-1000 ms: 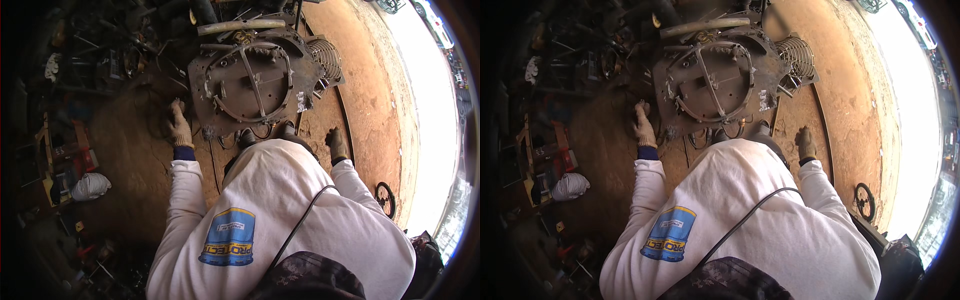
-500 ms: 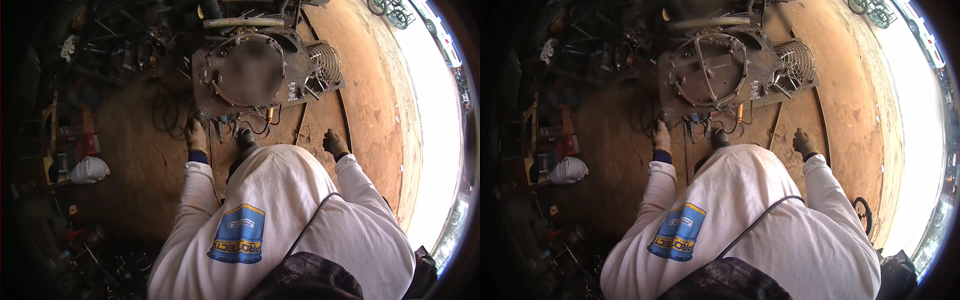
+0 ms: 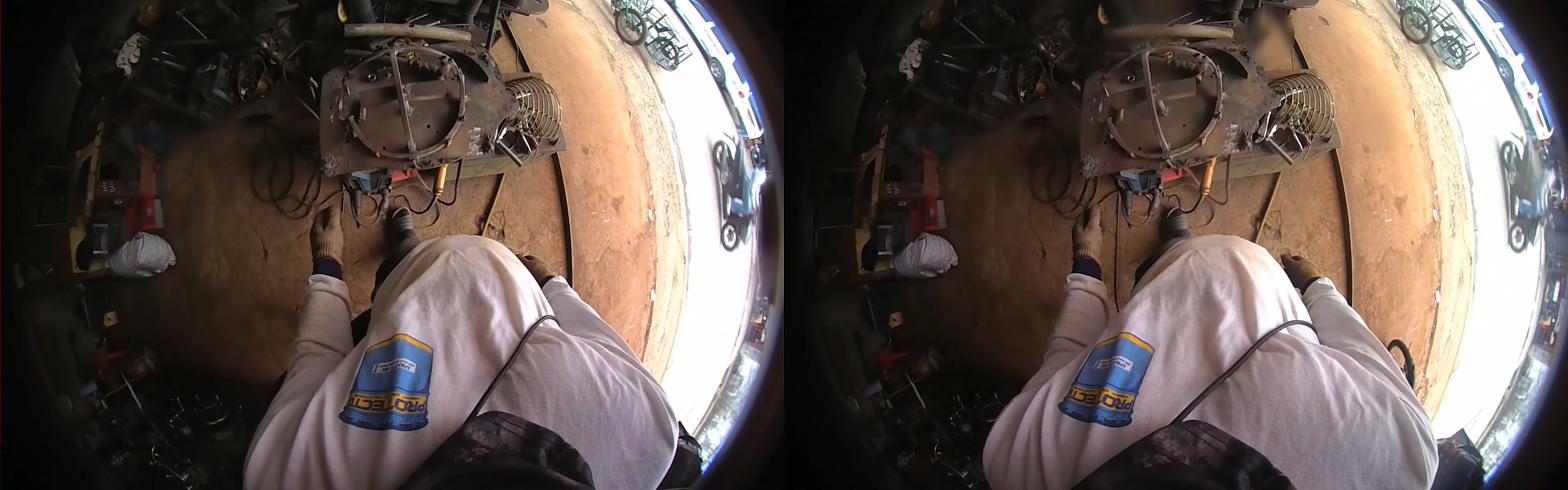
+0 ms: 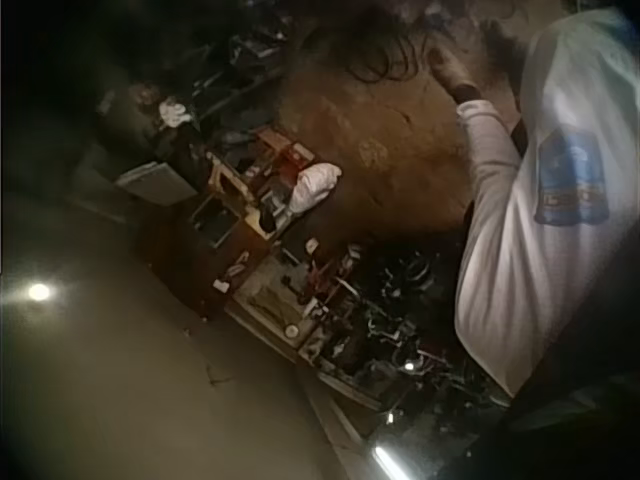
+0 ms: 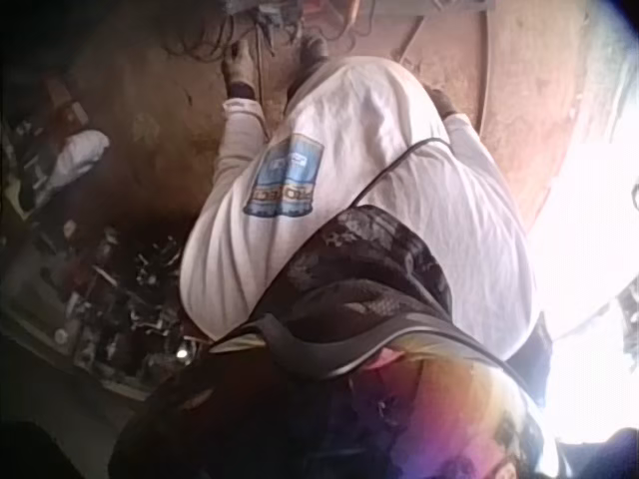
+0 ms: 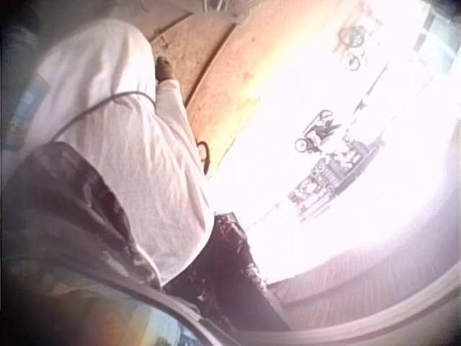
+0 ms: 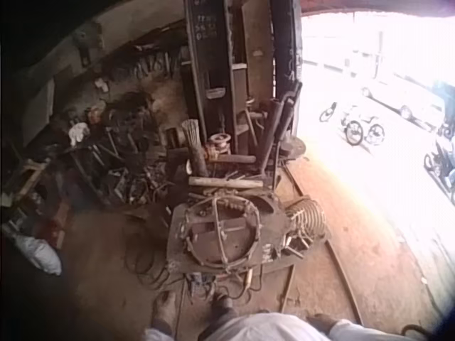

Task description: The person positions and aligns metal pieces on a jig within a fabrication shop, using their gloved hands to set and check the fit of the components before picking up a metal pipe.

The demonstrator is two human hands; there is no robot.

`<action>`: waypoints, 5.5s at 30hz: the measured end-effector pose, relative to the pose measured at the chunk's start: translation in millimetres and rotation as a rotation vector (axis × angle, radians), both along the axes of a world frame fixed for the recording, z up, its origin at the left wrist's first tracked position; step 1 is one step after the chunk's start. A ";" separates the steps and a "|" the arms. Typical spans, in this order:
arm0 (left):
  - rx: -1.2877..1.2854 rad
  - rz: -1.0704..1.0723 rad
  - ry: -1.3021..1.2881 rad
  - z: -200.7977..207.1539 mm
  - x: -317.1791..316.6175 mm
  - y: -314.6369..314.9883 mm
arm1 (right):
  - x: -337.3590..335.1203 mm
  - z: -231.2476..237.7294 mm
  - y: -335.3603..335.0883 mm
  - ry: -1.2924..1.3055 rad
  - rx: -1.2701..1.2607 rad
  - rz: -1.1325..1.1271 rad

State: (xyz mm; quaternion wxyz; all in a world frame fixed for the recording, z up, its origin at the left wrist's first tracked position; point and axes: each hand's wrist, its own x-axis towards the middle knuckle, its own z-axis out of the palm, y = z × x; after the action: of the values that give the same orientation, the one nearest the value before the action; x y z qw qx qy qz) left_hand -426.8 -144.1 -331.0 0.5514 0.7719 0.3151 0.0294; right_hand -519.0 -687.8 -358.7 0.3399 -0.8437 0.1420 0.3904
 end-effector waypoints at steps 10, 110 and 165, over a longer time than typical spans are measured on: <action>0.135 -0.666 0.190 91.2 4.0 -96.7 | 27.7 -3.9 -8.6 0.058 0.158 -0.481; 0.534 -0.466 -0.623 158.0 200.5 -60.1 | 469.5 243.3 223.2 -0.724 0.065 0.188; 0.276 -0.622 -0.631 134.0 258.6 -39.1 | 255.5 321.2 209.2 -0.468 1.026 -0.762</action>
State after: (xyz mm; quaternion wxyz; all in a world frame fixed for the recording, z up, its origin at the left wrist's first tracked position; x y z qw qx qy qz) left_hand -168.2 -183.2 -197.1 0.4949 0.8493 -0.1212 0.1377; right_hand -263.4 -478.6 -37.5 0.8328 -0.5288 0.1489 0.0683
